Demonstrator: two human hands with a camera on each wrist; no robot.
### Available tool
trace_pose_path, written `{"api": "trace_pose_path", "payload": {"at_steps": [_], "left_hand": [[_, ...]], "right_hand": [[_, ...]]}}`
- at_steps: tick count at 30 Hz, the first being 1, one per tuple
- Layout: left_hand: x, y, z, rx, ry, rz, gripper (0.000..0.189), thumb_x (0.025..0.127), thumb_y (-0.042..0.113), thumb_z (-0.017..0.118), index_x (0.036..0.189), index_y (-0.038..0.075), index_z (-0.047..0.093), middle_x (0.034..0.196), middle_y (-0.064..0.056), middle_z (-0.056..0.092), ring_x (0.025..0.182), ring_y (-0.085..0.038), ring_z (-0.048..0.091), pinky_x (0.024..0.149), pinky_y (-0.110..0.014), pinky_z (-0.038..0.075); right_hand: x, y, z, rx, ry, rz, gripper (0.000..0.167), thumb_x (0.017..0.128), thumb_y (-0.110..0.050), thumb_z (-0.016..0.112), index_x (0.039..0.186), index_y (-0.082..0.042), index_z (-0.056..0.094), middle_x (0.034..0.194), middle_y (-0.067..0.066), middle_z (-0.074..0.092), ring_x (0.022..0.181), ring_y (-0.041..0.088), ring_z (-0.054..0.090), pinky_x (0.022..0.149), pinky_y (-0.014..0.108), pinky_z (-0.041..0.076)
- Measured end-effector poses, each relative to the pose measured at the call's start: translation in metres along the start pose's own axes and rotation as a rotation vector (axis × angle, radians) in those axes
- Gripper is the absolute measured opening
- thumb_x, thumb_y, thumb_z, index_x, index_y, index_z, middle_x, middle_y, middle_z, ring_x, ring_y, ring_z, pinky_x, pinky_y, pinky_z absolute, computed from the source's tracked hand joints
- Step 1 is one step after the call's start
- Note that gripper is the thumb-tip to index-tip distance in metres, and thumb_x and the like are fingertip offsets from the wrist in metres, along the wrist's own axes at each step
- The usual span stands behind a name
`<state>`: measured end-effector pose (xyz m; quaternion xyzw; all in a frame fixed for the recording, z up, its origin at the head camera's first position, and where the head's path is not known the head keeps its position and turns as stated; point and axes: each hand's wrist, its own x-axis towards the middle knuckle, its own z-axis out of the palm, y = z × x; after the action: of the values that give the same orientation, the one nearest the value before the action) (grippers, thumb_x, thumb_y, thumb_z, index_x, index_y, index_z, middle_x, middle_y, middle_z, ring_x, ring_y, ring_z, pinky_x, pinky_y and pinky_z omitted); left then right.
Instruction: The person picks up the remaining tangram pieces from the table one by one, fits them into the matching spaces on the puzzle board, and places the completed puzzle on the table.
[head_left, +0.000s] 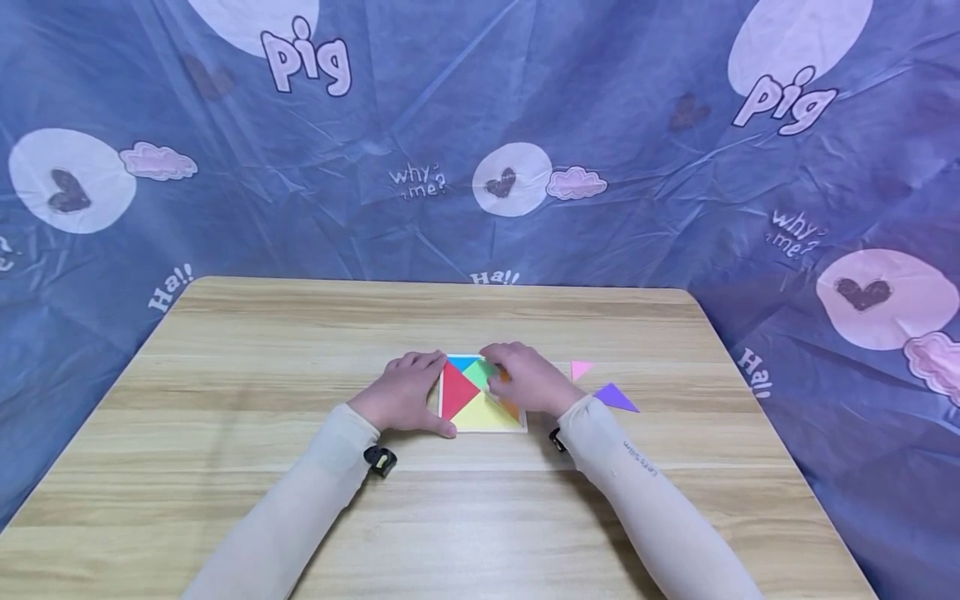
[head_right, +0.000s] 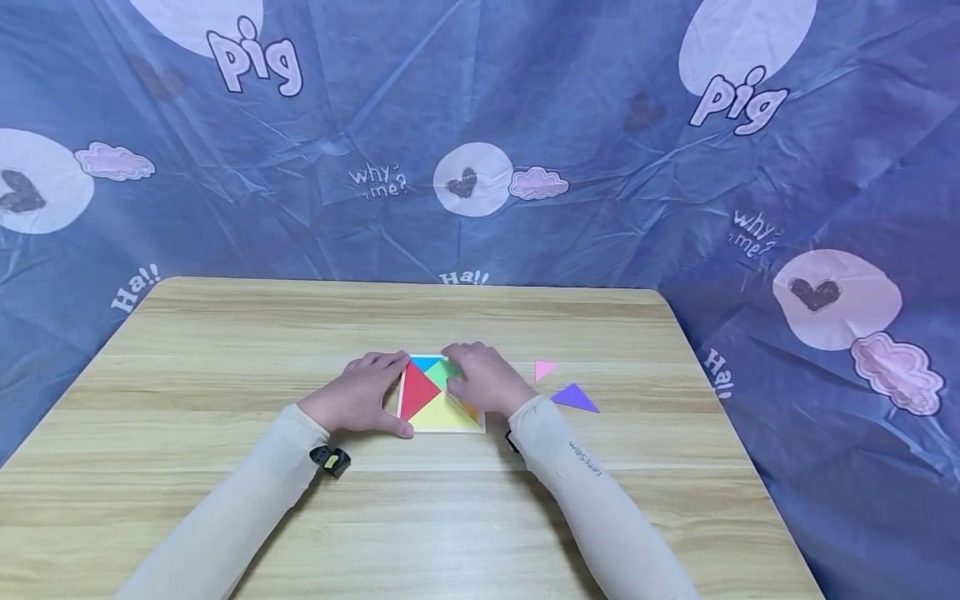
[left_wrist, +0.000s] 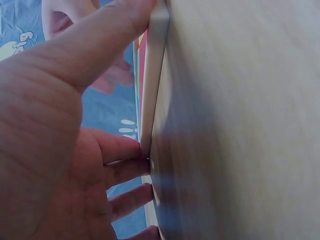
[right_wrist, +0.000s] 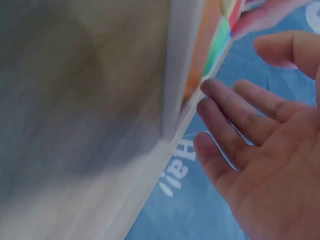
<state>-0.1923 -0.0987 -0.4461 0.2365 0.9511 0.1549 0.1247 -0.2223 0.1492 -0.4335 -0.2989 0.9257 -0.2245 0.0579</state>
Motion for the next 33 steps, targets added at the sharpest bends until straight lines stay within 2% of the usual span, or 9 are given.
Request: {"api": "trace_pose_path", "payload": {"at_steps": [3,8,14,21,26,33], "left_hand": [[0.001,-0.001,0.001,0.002,-0.001,-0.002,0.122,0.074,0.070,0.080,0.163,0.004,0.028,0.168,-0.012,0.029,0.151,-0.034,0.029,0.122,-0.054,0.025],[0.000,-0.001,0.001,0.021,0.001,-0.004,0.122,0.075,0.070,0.080,0.163,0.005,0.028,0.169,-0.012,0.029,0.152,-0.034,0.028,0.123,-0.054,0.025],[0.000,-0.001,0.002,0.032,0.005,0.002,0.122,0.075,0.071,0.079,0.163,0.004,0.028,0.168,-0.012,0.029,0.151,-0.034,0.030,0.123,-0.053,0.026],[0.000,-0.001,0.001,0.028,0.003,0.004,0.121,0.075,0.070,0.079,0.163,0.005,0.028,0.169,-0.012,0.029,0.152,-0.035,0.029,0.122,-0.054,0.026],[0.000,0.000,0.000,0.023,0.001,-0.003,0.121,0.075,0.070,0.079,0.163,0.005,0.028,0.169,-0.011,0.029,0.151,-0.035,0.029,0.122,-0.054,0.026],[0.000,-0.001,0.001,0.027,-0.009,-0.011,0.121,0.075,0.071,0.079,0.164,0.006,0.027,0.169,-0.010,0.028,0.152,-0.034,0.029,0.123,-0.054,0.026]], "right_hand": [[-0.003,0.005,-0.009,0.039,0.011,0.028,0.045,0.097,-0.014,0.066,0.139,0.001,0.061,0.137,0.015,0.065,0.130,0.034,0.058,0.113,0.050,0.044],[-0.016,0.012,-0.027,0.077,0.068,0.071,0.041,0.098,-0.014,0.065,0.137,0.000,0.063,0.136,0.014,0.065,0.127,0.032,0.060,0.111,0.050,0.046],[-0.041,0.029,-0.049,0.035,0.176,0.119,0.042,0.098,-0.019,0.067,0.136,-0.001,0.063,0.137,0.015,0.062,0.129,0.035,0.056,0.111,0.053,0.044],[-0.064,0.050,-0.066,0.032,0.220,0.207,0.039,0.100,-0.020,0.065,0.135,-0.002,0.063,0.136,0.014,0.062,0.124,0.037,0.059,0.103,0.056,0.048],[-0.071,0.060,-0.068,-0.011,0.228,0.225,0.036,0.099,-0.016,0.065,0.130,0.002,0.065,0.129,0.018,0.065,0.116,0.039,0.062,0.099,0.056,0.050],[-0.072,0.065,-0.062,-0.079,0.174,0.276,0.038,0.100,-0.021,0.064,0.126,0.005,0.066,0.124,0.022,0.066,0.113,0.040,0.063,0.097,0.057,0.051]]}}
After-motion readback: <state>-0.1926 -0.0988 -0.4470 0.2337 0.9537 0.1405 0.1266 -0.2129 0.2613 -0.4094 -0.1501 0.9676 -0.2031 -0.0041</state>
